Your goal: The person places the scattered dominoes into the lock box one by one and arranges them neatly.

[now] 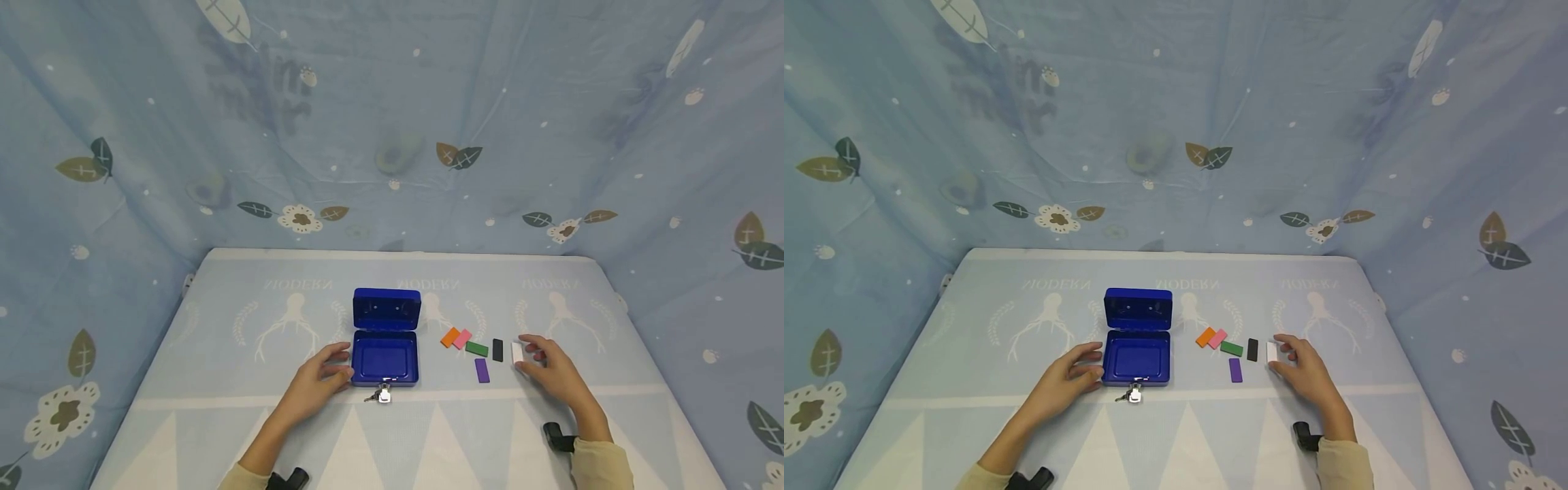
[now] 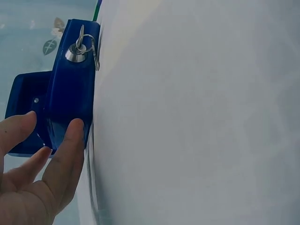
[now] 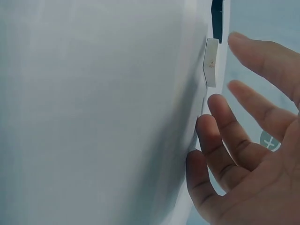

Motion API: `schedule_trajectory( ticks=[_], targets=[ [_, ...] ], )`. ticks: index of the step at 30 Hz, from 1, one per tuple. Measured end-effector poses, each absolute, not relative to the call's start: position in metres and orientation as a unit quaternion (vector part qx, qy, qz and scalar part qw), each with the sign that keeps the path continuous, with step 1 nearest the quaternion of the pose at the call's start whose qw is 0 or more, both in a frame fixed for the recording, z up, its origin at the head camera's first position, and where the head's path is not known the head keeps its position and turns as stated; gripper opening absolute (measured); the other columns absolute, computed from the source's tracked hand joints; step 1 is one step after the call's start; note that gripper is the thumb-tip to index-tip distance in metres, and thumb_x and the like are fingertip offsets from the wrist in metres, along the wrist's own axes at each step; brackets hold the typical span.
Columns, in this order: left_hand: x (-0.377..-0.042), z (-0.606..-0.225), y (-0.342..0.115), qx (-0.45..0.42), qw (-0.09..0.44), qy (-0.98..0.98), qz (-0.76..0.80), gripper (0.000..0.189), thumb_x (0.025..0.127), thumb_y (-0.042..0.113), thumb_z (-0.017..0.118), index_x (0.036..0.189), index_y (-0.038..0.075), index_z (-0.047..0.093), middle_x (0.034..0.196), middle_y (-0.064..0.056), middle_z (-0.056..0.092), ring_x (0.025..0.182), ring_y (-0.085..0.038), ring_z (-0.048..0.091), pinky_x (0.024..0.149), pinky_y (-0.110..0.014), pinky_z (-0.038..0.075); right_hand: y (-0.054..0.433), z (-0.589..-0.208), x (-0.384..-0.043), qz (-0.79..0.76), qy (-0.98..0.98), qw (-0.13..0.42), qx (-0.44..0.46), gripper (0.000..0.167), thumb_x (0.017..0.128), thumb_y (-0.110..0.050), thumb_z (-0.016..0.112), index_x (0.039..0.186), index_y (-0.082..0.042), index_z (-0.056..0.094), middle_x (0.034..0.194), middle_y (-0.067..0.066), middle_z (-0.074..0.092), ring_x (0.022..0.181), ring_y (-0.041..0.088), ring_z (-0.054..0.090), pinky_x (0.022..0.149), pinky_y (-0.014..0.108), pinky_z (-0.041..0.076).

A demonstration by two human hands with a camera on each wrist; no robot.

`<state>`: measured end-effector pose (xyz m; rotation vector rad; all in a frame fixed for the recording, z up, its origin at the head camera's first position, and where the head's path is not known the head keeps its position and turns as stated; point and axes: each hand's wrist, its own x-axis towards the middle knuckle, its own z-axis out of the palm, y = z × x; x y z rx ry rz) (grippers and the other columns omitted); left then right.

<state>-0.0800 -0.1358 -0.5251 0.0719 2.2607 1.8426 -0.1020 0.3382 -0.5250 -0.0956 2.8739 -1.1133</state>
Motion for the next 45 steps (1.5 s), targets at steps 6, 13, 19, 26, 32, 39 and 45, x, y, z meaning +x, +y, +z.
schedule_trajectory(
  ticks=[6, 13, 19, 26, 32, 39, 45],
  targets=[
    [-0.0819, -0.5240, -0.1343, 0.021, 0.128, 0.747, 0.652, 0.050, 0.092, -0.001, 0.069, 0.140, 0.001, 0.053, 0.130, -0.024, 0.058, 0.111, -0.033, 0.064, 0.081, -0.032, 0.061, 0.3402, -0.5275, -0.1048, -0.361, 0.931, 0.032, -0.042, 0.055, 0.083, -0.007, 0.081, 0.133, 0.001, 0.058, 0.113, 0.016, 0.062, 0.096, 0.027, 0.051, 0.079, 0.042, 0.046],
    [-0.0819, -0.5235, -0.1350, 0.020, 0.141, 0.730, 0.668, 0.050, 0.093, -0.001, 0.069, 0.140, -0.002, 0.052, 0.129, -0.027, 0.057, 0.108, -0.033, 0.065, 0.082, -0.034, 0.061, 0.3405, -0.5272, -0.1056, -0.363, 0.930, 0.036, -0.052, 0.055, 0.082, -0.006, 0.081, 0.132, 0.002, 0.059, 0.113, 0.017, 0.061, 0.095, 0.027, 0.050, 0.079, 0.041, 0.045],
    [-0.0827, -0.5257, -0.1359, 0.016, 0.149, 0.717, 0.681, 0.052, 0.090, -0.001, 0.071, 0.139, -0.004, 0.053, 0.126, -0.028, 0.058, 0.105, -0.033, 0.067, 0.083, -0.034, 0.061, 0.3385, -0.5246, -0.1042, -0.368, 0.927, 0.034, -0.059, 0.054, 0.081, -0.004, 0.082, 0.130, 0.004, 0.060, 0.111, 0.017, 0.059, 0.094, 0.027, 0.049, 0.078, 0.042, 0.045],
    [-0.0835, -0.5268, -0.1365, 0.008, 0.159, 0.701, 0.695, 0.053, 0.090, 0.000, 0.072, 0.139, -0.005, 0.052, 0.127, -0.028, 0.058, 0.106, -0.033, 0.066, 0.085, -0.035, 0.060, 0.3393, -0.5263, -0.1055, -0.365, 0.929, 0.035, -0.056, 0.053, 0.081, 0.001, 0.080, 0.130, 0.003, 0.060, 0.111, 0.017, 0.058, 0.092, 0.026, 0.047, 0.077, 0.040, 0.044],
    [-0.0835, -0.5261, -0.1365, -0.001, 0.166, 0.696, 0.699, 0.053, 0.090, 0.000, 0.072, 0.139, -0.005, 0.051, 0.127, -0.028, 0.058, 0.107, -0.034, 0.065, 0.086, -0.035, 0.060, 0.3384, -0.5278, -0.1055, -0.357, 0.932, 0.036, -0.050, 0.052, 0.081, 0.001, 0.079, 0.130, 0.003, 0.060, 0.111, 0.017, 0.058, 0.093, 0.026, 0.048, 0.078, 0.040, 0.045],
    [-0.0834, -0.5244, -0.1364, -0.001, 0.166, 0.697, 0.698, 0.053, 0.090, 0.000, 0.072, 0.139, -0.005, 0.052, 0.127, -0.028, 0.058, 0.107, -0.034, 0.065, 0.086, -0.035, 0.060, 0.3384, -0.5284, -0.1055, -0.362, 0.930, 0.034, -0.049, 0.051, 0.081, 0.002, 0.079, 0.128, 0.003, 0.061, 0.110, 0.016, 0.058, 0.092, 0.026, 0.048, 0.079, 0.042, 0.046],
    [-0.0836, -0.5259, -0.1370, 0.002, 0.166, 0.698, 0.697, 0.054, 0.090, 0.000, 0.072, 0.139, -0.005, 0.051, 0.127, -0.028, 0.057, 0.107, -0.033, 0.066, 0.086, -0.034, 0.060, 0.3390, -0.5288, -0.1063, -0.362, 0.930, 0.034, -0.054, 0.049, 0.081, 0.002, 0.079, 0.127, 0.004, 0.062, 0.110, 0.016, 0.058, 0.091, 0.024, 0.048, 0.077, 0.040, 0.045]
  ],
)
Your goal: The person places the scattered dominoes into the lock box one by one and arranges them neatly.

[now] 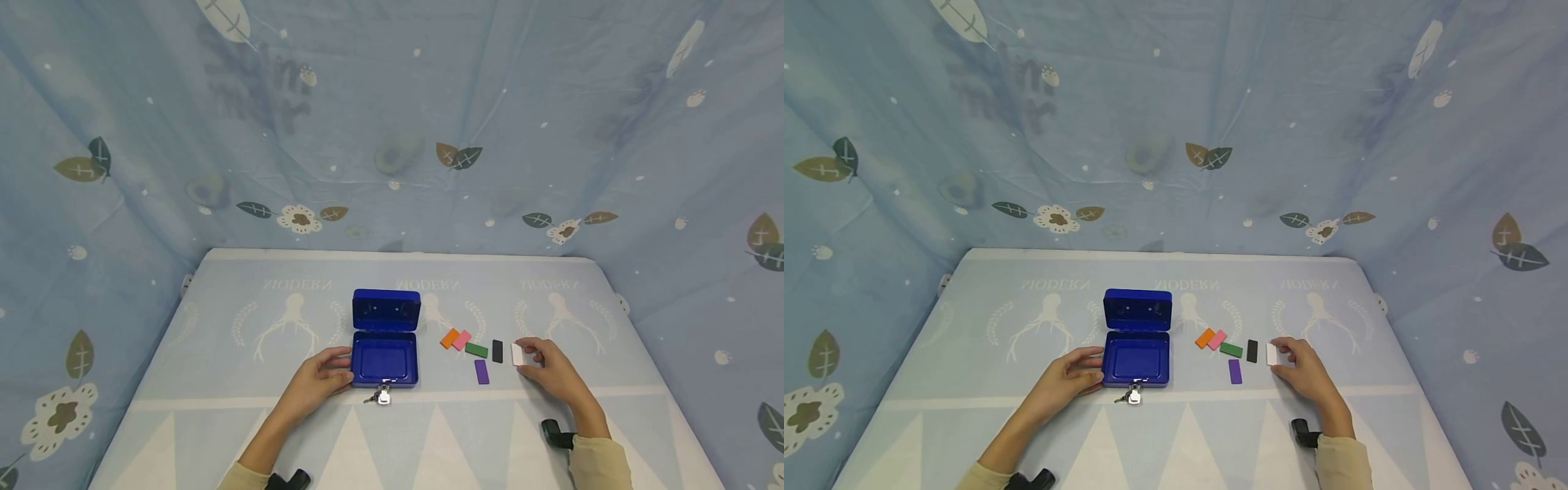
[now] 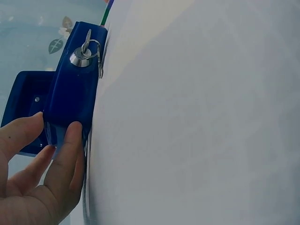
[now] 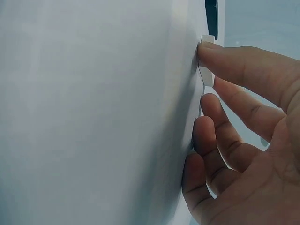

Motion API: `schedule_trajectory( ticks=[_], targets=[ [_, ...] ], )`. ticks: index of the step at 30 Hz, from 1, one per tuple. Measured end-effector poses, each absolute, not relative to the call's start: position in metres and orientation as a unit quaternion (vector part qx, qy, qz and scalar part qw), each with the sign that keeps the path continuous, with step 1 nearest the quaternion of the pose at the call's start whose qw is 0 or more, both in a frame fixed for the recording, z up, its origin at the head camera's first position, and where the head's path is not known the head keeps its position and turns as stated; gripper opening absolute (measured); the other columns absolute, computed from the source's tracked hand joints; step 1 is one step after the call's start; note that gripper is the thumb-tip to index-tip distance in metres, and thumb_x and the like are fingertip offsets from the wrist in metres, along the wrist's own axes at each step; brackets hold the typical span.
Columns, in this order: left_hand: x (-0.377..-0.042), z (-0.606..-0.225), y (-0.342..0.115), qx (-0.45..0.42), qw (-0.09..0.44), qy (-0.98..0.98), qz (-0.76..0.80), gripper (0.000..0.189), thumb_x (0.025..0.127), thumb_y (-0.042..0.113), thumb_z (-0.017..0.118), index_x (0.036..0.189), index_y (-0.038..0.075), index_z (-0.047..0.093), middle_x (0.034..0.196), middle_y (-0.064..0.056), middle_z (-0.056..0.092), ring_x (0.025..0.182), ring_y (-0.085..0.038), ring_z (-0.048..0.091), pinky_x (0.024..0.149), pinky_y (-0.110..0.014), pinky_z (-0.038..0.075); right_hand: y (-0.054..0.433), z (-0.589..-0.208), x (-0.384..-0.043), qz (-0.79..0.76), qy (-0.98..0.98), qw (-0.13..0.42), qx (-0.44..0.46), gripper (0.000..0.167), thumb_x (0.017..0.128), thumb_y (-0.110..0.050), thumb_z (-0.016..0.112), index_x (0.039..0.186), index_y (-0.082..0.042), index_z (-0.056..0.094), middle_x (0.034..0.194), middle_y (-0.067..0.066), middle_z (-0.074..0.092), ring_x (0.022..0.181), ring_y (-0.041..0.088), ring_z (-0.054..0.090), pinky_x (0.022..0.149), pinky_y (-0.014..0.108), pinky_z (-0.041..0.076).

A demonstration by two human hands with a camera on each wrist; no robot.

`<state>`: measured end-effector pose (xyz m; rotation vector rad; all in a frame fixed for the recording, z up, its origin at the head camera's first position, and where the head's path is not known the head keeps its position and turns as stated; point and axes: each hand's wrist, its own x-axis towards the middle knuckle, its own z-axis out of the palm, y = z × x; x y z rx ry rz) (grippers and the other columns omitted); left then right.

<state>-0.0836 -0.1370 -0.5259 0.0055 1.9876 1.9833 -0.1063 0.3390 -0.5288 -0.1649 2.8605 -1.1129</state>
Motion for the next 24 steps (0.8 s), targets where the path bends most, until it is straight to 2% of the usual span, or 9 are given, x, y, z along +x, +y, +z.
schedule_trajectory(
  ticks=[8, 16, 24],
  targets=[
    [-0.084, -0.527, -0.137, 0.003, 0.167, 0.696, 0.698, 0.053, 0.091, 0.000, 0.071, 0.139, -0.005, 0.051, 0.127, -0.028, 0.057, 0.109, -0.034, 0.065, 0.086, -0.034, 0.060, 0.340, -0.527, -0.107, -0.362, 0.930, 0.033, -0.058, 0.048, 0.082, 0.001, 0.080, 0.126, 0.005, 0.061, 0.110, 0.016, 0.059, 0.091, 0.025, 0.049, 0.076, 0.038, 0.046],
    [-0.083, -0.526, -0.136, 0.003, 0.165, 0.698, 0.697, 0.053, 0.091, -0.001, 0.071, 0.140, -0.006, 0.051, 0.127, -0.028, 0.058, 0.109, -0.035, 0.065, 0.086, -0.034, 0.060, 0.335, -0.525, -0.105, -0.356, 0.933, 0.042, -0.041, 0.049, 0.082, -0.006, 0.081, 0.127, 0.001, 0.061, 0.109, 0.012, 0.060, 0.092, 0.023, 0.050, 0.075, 0.035, 0.046],
    [-0.083, -0.526, -0.136, 0.007, 0.164, 0.698, 0.697, 0.053, 0.091, -0.002, 0.071, 0.139, -0.006, 0.051, 0.127, -0.028, 0.058, 0.109, -0.035, 0.065, 0.086, -0.033, 0.059, 0.326, -0.521, -0.104, -0.371, 0.927, 0.038, -0.049, 0.049, 0.082, -0.005, 0.081, 0.127, 0.000, 0.062, 0.109, 0.012, 0.061, 0.092, 0.024, 0.053, 0.074, 0.034, 0.048]
  ],
)
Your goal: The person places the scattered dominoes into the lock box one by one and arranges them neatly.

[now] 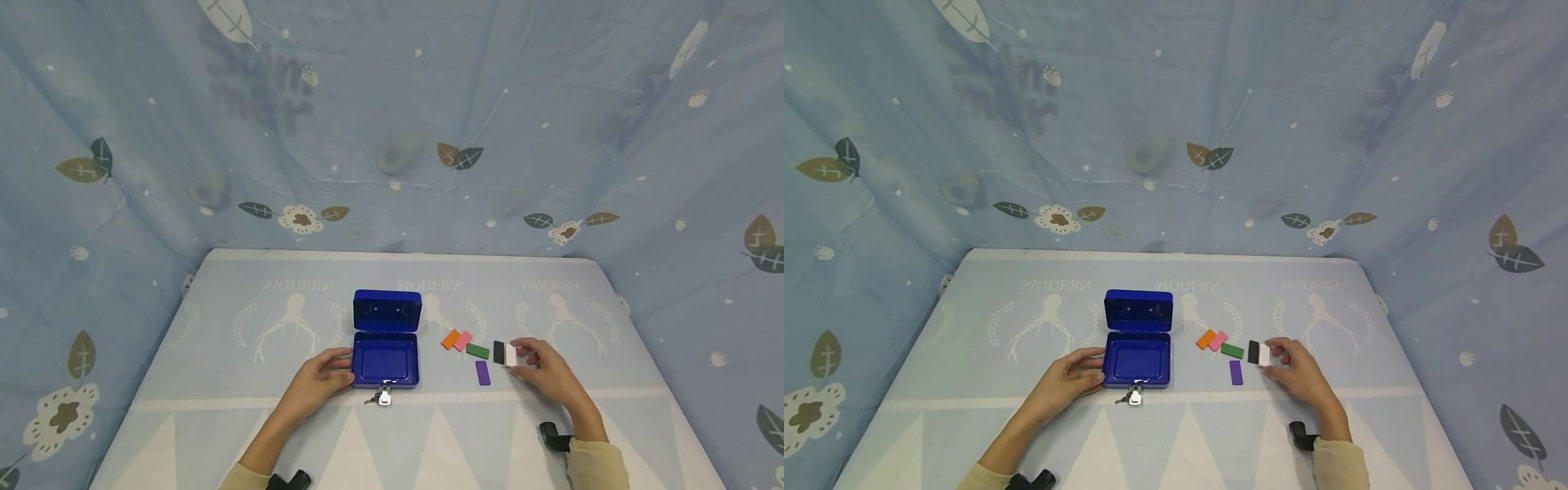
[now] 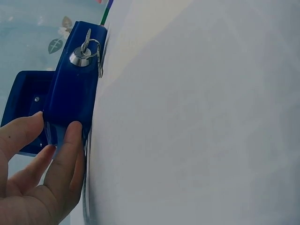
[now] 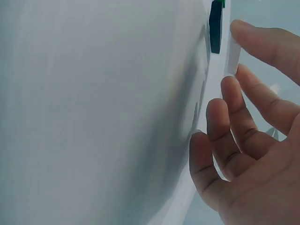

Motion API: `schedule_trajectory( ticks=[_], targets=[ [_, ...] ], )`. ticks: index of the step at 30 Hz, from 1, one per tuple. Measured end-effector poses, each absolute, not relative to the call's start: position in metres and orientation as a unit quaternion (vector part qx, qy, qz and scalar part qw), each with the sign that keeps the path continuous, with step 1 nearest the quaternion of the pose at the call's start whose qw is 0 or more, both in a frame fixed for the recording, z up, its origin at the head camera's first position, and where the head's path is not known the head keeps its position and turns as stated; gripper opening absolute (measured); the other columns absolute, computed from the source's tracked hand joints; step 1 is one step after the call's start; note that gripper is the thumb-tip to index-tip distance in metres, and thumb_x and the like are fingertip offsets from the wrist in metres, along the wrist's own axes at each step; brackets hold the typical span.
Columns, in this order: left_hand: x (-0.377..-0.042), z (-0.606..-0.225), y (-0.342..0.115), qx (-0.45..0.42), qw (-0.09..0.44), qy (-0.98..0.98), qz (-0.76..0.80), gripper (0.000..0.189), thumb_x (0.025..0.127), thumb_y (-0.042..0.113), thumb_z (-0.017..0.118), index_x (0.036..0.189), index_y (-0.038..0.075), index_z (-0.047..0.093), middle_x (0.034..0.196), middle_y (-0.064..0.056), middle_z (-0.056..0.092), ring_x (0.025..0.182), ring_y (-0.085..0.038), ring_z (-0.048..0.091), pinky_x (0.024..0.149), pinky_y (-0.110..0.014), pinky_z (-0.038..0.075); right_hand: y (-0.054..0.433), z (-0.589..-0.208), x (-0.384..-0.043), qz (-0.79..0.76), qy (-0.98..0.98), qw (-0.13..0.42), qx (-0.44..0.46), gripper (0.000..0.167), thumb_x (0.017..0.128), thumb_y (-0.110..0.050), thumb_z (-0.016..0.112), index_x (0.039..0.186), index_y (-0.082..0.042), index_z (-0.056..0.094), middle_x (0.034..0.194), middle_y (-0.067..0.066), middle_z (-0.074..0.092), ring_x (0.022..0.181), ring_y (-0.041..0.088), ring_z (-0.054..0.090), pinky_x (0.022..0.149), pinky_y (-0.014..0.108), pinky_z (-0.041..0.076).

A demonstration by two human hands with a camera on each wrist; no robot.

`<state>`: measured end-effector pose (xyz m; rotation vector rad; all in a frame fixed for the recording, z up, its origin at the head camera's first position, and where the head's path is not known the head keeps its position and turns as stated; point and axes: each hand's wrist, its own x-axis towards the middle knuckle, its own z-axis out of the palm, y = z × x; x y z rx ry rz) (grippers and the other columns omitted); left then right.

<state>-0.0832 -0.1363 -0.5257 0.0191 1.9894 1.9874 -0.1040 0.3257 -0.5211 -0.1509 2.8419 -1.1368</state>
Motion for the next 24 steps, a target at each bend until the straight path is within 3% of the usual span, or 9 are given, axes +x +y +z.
schedule_trajectory(
  ticks=[11, 24],
  targets=[
    [-0.083, -0.525, -0.135, 0.003, 0.162, 0.702, 0.694, 0.051, 0.091, -0.002, 0.070, 0.139, -0.006, 0.052, 0.126, -0.027, 0.059, 0.109, -0.035, 0.065, 0.085, -0.033, 0.060, 0.310, -0.515, -0.104, -0.402, 0.911, 0.034, -0.080, 0.048, 0.082, -0.008, 0.083, 0.126, -0.004, 0.063, 0.107, 0.008, 0.060, 0.089, 0.023, 0.053, 0.071, 0.030, 0.048],
    [-0.083, -0.524, -0.136, 0.003, 0.163, 0.701, 0.694, 0.052, 0.091, -0.002, 0.071, 0.139, -0.005, 0.052, 0.126, -0.027, 0.059, 0.109, -0.035, 0.065, 0.086, -0.033, 0.060, 0.287, -0.515, -0.103, -0.432, 0.894, 0.037, -0.114, 0.047, 0.082, -0.007, 0.082, 0.125, -0.004, 0.063, 0.104, 0.008, 0.058, 0.091, 0.026, 0.052, 0.078, 0.033, 0.049]
  ],
)
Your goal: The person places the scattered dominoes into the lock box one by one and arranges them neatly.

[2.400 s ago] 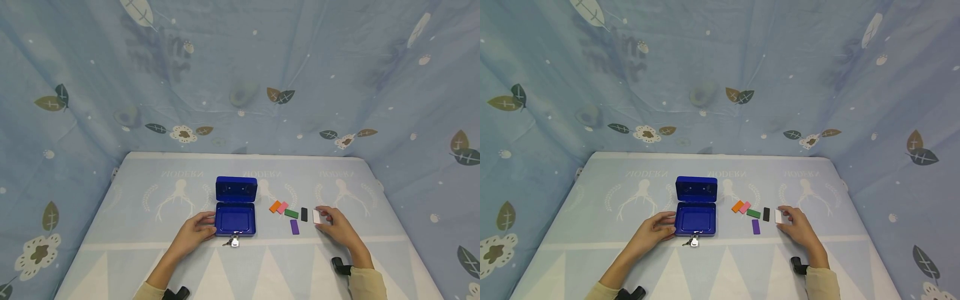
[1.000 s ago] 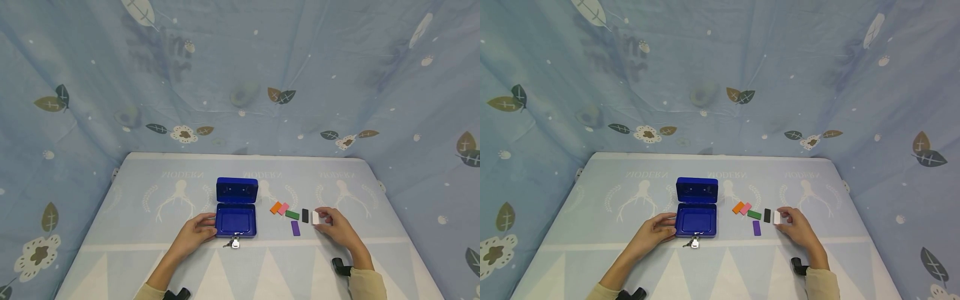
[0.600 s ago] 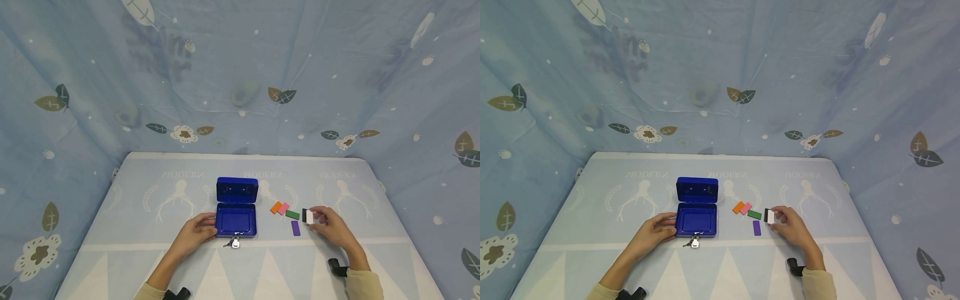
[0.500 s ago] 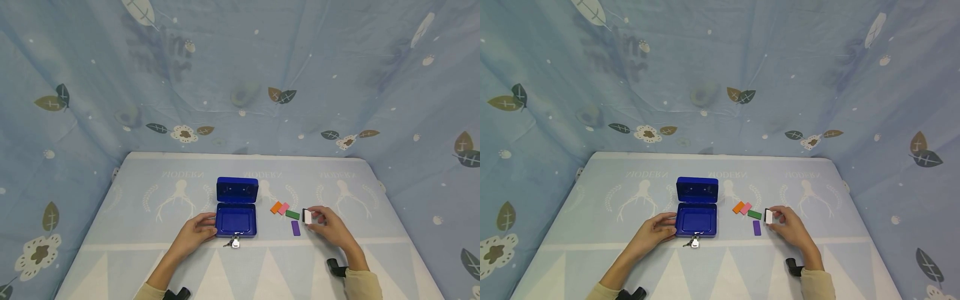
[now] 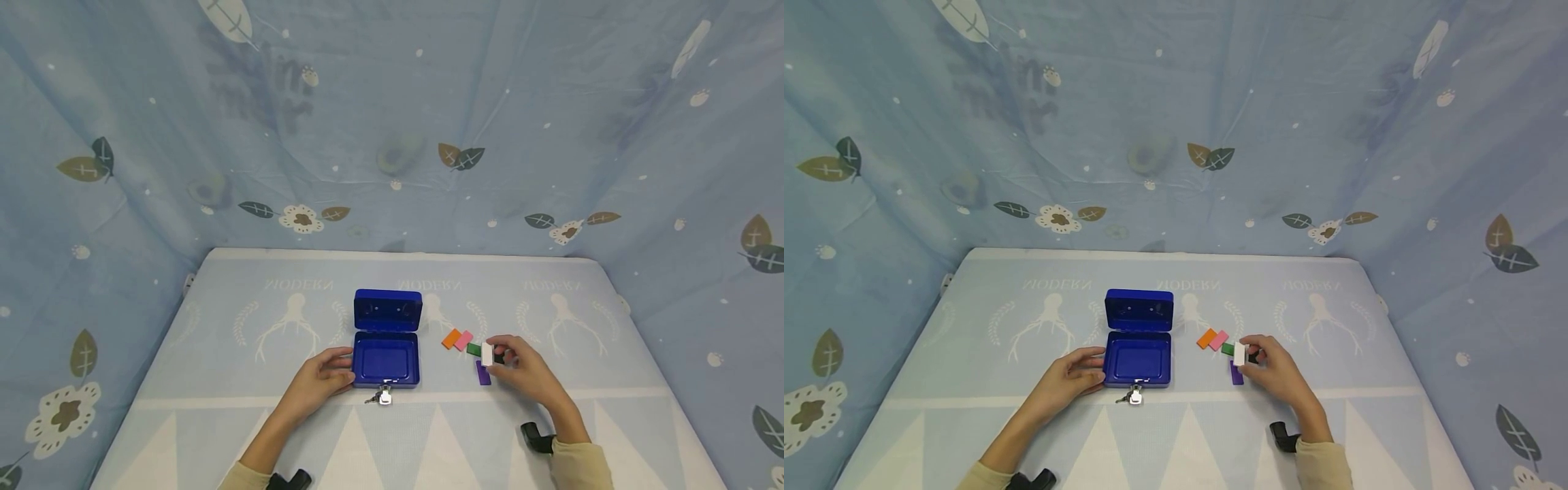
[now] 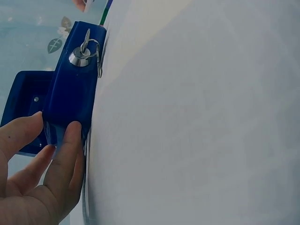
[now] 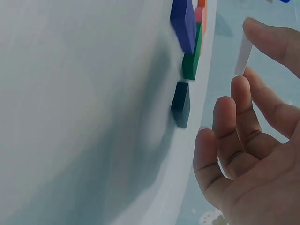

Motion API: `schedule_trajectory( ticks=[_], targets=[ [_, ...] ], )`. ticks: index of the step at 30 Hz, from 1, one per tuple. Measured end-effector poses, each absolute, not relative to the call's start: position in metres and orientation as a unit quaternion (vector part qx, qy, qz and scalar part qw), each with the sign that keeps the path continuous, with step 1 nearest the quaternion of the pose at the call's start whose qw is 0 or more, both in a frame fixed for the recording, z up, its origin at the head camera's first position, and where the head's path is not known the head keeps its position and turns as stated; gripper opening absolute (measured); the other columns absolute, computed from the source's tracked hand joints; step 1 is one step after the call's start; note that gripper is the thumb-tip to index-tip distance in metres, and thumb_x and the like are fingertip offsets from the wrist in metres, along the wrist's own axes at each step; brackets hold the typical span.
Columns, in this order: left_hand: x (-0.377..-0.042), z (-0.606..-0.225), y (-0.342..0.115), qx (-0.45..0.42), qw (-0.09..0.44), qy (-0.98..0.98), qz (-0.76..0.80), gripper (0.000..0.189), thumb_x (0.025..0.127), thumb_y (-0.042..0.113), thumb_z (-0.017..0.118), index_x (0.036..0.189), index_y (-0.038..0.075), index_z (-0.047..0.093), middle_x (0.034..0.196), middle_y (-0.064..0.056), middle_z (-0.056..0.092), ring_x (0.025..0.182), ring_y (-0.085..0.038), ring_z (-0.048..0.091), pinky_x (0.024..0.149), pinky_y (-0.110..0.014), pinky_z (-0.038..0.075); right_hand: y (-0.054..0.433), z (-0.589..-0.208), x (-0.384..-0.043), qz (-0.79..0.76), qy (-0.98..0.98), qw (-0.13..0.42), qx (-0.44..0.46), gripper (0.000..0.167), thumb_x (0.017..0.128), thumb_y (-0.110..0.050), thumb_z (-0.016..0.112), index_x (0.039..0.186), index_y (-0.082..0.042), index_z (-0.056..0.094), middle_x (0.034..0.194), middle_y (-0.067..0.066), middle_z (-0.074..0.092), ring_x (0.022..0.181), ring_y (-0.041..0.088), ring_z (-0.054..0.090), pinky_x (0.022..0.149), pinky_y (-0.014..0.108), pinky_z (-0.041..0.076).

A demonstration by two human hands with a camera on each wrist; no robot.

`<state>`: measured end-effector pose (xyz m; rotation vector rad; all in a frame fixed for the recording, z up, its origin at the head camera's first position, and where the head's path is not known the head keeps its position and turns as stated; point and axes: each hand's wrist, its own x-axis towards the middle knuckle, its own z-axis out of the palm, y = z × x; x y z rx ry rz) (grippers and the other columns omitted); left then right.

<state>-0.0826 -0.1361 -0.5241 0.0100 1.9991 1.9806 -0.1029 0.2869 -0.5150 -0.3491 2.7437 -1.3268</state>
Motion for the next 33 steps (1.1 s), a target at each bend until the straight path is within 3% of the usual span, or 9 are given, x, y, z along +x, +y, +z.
schedule_trajectory(
  ticks=[10, 19, 33],
  targets=[
    [-0.082, -0.525, -0.137, -0.001, 0.163, 0.700, 0.696, 0.052, 0.090, -0.003, 0.071, 0.138, -0.006, 0.052, 0.126, -0.027, 0.059, 0.109, -0.035, 0.065, 0.086, -0.033, 0.060, 0.264, -0.518, -0.104, -0.454, 0.879, 0.038, -0.141, 0.047, 0.082, -0.009, 0.083, 0.125, -0.005, 0.063, 0.102, 0.006, 0.057, 0.087, 0.026, 0.053, 0.073, 0.028, 0.050],
    [-0.083, -0.528, -0.138, 0.004, 0.163, 0.699, 0.697, 0.053, 0.091, 0.000, 0.072, 0.139, -0.006, 0.052, 0.127, -0.027, 0.058, 0.109, -0.034, 0.065, 0.086, -0.033, 0.059, 0.245, -0.513, -0.106, -0.463, 0.873, 0.039, -0.148, 0.048, 0.082, -0.010, 0.084, 0.125, -0.007, 0.064, 0.102, 0.008, 0.059, 0.089, 0.029, 0.054, 0.074, 0.036, 0.051],
    [-0.084, -0.528, -0.139, 0.009, 0.170, 0.689, 0.705, 0.054, 0.091, 0.000, 0.072, 0.140, -0.006, 0.051, 0.128, -0.028, 0.058, 0.111, -0.036, 0.064, 0.087, -0.034, 0.059, 0.219, -0.510, -0.110, -0.473, 0.860, 0.029, -0.191, 0.046, 0.080, -0.012, 0.086, 0.121, -0.009, 0.065, 0.101, 0.011, 0.061, 0.088, 0.033, 0.055, 0.076, 0.038, 0.050]
  ],
)
